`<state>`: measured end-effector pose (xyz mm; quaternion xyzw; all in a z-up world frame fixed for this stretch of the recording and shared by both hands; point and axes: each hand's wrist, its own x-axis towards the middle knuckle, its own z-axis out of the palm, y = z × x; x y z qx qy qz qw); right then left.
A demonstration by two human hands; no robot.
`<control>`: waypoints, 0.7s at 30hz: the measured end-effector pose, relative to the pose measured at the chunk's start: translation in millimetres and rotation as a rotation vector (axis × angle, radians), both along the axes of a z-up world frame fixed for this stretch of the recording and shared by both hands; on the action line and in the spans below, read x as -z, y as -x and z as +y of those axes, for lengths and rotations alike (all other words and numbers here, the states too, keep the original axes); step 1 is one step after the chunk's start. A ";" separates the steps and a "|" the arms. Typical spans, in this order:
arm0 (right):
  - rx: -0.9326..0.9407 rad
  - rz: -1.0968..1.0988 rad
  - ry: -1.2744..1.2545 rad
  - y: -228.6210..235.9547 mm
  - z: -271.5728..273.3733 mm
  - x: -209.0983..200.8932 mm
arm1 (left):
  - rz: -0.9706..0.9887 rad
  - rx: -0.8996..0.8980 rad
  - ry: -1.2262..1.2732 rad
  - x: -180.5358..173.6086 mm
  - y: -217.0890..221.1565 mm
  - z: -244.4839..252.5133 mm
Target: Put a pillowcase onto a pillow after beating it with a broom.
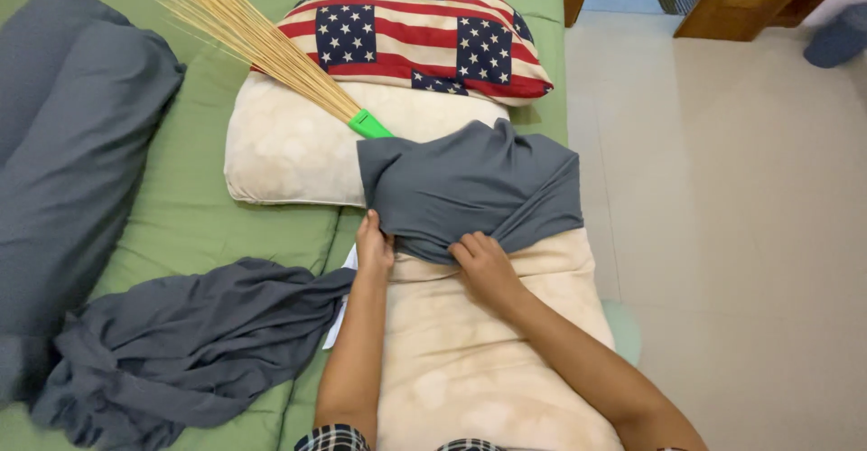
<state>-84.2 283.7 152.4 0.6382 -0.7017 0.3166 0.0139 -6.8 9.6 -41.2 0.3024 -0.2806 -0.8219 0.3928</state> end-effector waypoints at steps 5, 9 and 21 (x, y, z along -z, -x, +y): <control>0.220 0.185 0.122 39.1 12.4 -1.9 | -0.227 0.023 0.178 42.9 -19.1 7.9; 0.230 0.030 0.011 47.4 17.3 12.4 | -0.399 -0.220 0.886 -128.3 -49.1 92.4; 0.185 -0.220 -0.085 48.7 24.6 3.5 | -0.628 -0.257 1.679 -131.2 -45.6 105.8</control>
